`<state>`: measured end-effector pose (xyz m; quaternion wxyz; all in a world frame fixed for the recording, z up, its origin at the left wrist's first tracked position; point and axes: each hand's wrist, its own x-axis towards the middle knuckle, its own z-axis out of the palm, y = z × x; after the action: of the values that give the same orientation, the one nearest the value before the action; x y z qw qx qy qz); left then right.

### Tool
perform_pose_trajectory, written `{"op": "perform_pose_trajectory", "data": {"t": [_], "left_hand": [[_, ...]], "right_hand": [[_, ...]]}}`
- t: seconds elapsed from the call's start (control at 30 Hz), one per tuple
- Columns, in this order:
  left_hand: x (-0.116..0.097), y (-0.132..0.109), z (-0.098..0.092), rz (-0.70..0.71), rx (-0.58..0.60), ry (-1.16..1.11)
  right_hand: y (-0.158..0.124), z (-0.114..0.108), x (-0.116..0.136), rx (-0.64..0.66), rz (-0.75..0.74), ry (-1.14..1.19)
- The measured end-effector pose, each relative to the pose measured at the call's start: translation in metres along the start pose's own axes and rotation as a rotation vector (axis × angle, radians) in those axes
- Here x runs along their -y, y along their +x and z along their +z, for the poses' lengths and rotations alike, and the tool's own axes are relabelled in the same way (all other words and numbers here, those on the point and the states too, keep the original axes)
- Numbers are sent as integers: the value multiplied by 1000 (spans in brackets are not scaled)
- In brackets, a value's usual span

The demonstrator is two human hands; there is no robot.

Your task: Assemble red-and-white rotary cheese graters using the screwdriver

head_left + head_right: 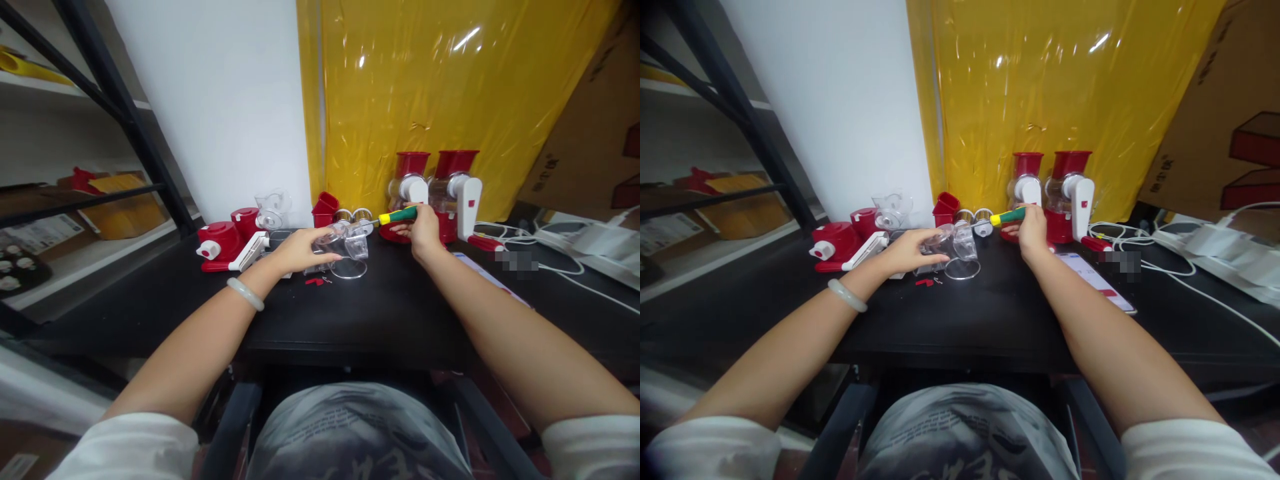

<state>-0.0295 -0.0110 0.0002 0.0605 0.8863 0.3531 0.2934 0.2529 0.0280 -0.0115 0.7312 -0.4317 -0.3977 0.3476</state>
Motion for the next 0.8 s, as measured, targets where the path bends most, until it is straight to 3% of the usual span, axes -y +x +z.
{"op": "perform_pose_trajectory", "data": {"t": [0.5, 0.8], "left_hand": [[2, 0, 1, 5, -9, 25], [1, 0, 0, 12, -9, 9]], "right_hand": [[2, -3, -7, -1, -83, -85], [2, -1, -5, 6, 5, -5]]}}
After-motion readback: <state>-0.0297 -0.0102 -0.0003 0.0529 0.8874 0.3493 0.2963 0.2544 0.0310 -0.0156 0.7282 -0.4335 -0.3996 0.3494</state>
